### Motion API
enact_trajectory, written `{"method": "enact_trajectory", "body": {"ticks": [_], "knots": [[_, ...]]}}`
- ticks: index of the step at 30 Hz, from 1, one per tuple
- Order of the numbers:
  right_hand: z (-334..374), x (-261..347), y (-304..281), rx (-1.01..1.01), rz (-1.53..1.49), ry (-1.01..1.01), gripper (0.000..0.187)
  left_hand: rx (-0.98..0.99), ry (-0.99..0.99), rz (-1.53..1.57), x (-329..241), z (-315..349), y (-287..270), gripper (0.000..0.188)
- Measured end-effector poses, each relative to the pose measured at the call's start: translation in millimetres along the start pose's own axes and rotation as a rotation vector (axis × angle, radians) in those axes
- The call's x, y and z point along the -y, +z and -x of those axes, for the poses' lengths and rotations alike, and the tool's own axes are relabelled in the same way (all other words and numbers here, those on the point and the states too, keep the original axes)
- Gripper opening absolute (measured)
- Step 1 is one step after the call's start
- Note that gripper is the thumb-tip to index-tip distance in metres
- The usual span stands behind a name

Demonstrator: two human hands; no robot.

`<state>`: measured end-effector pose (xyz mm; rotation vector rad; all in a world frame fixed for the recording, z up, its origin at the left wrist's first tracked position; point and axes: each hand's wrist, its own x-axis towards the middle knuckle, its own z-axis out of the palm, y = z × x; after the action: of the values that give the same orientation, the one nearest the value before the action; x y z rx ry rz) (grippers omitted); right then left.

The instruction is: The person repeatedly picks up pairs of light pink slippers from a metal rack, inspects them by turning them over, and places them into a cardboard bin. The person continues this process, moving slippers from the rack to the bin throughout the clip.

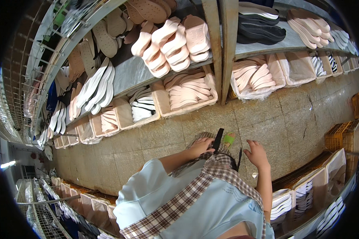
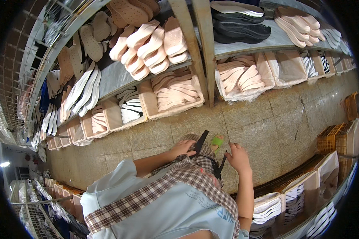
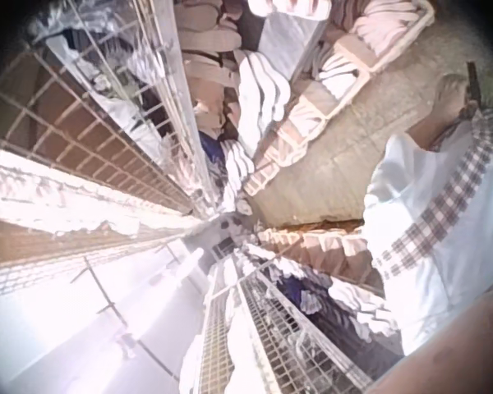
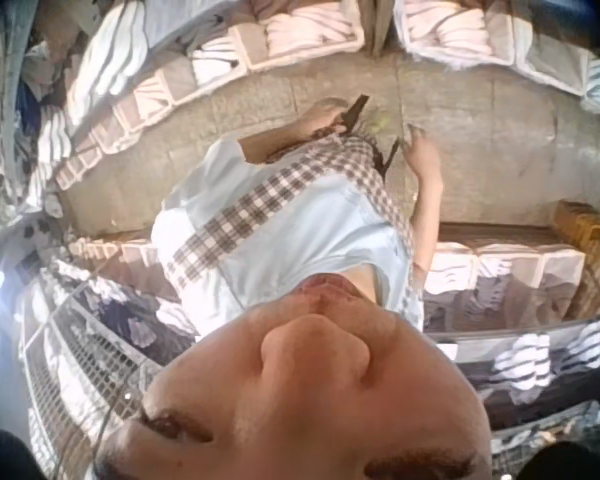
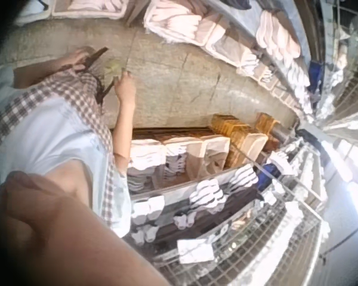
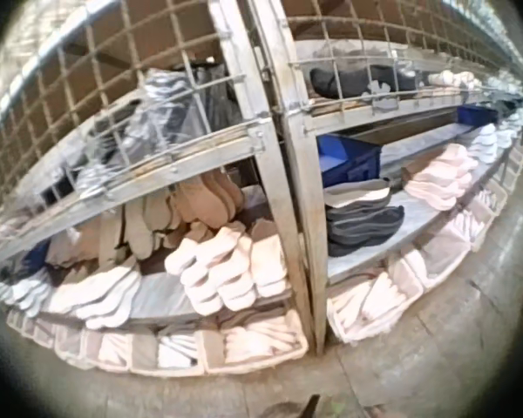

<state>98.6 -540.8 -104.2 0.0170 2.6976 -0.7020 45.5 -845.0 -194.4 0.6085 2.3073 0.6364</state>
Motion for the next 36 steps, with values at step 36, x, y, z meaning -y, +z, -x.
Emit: {"method": "enact_trajectory", "body": {"ticks": [36], "knots": [[-206.1, 298.3, 68.3, -0.404, -1.278, 0.004, 0.024, -0.858, 0.107, 0.709, 174.8, -145.5, -617.3, 0.046]]}}
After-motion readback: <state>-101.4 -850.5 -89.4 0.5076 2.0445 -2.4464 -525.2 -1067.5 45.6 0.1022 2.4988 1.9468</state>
